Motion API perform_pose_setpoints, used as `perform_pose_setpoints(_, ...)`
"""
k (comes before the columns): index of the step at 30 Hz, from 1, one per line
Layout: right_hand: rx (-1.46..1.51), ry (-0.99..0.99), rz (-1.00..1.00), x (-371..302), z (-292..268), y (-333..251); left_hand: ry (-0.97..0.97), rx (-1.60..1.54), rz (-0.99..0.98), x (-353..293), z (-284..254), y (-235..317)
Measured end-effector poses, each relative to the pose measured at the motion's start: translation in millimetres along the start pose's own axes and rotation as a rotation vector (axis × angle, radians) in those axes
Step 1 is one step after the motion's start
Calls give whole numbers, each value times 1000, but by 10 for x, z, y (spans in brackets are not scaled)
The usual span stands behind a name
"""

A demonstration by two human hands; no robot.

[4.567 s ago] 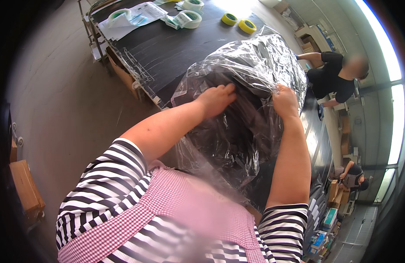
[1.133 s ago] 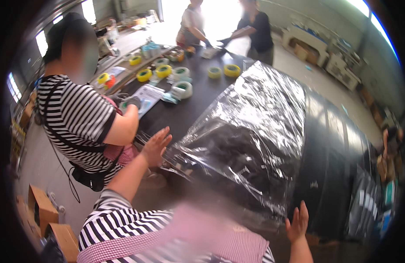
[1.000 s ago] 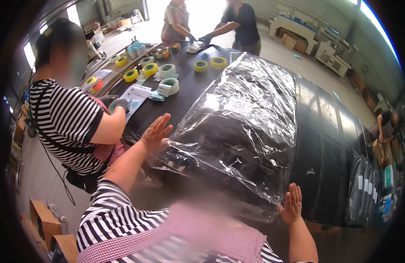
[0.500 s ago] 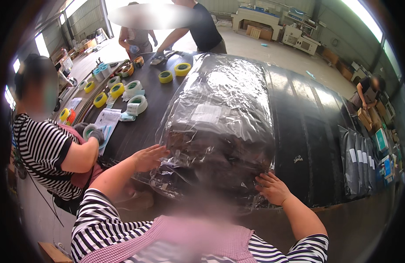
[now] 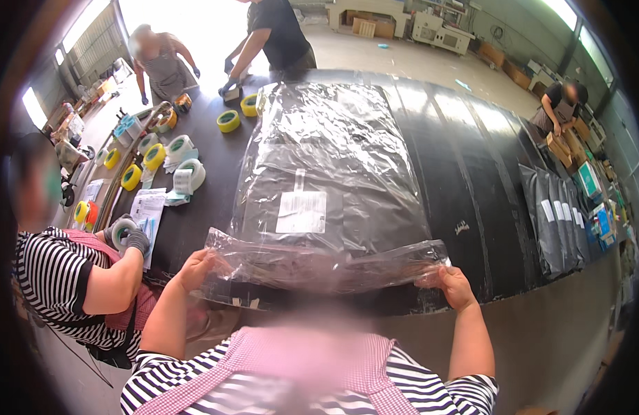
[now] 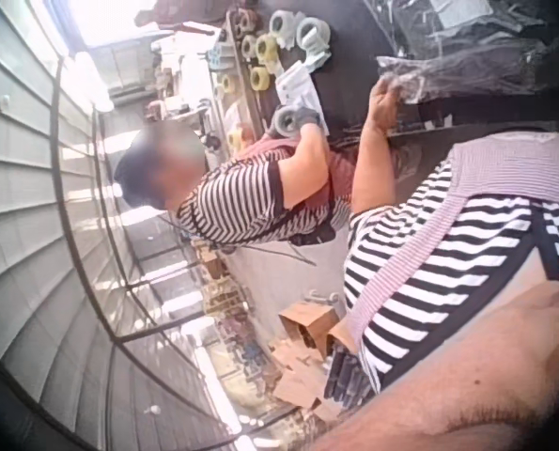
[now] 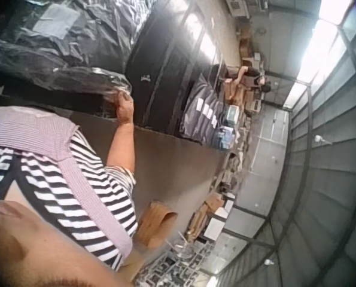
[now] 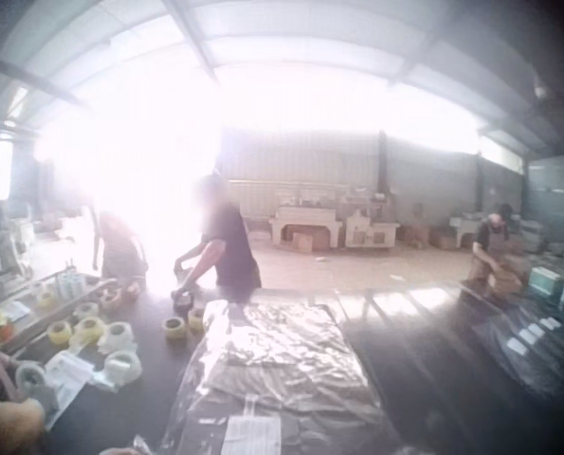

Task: The person prepares shipping labels by hand, places them on black plastic bags, and then bundles multiple bags together inside a large clear plastic sheet on a workshop table.

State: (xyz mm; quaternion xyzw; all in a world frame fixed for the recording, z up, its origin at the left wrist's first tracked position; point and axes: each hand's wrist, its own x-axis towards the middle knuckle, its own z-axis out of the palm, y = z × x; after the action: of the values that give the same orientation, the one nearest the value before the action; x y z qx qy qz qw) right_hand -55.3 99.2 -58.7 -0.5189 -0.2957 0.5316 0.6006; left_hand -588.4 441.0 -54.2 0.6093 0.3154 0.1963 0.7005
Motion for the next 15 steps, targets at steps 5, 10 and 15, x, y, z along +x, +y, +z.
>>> perform_pose_setpoints(5,-1,216,-481,-113,274,31,129,-61,250,21,73,44)
perform_pose_setpoints(10,128,259,-628,43,347,-56,-202,-397,157,56,45,218)
perform_pose_setpoints(15,167,226,-608,324,228,-203,-429,-96,-173,41,46,592)
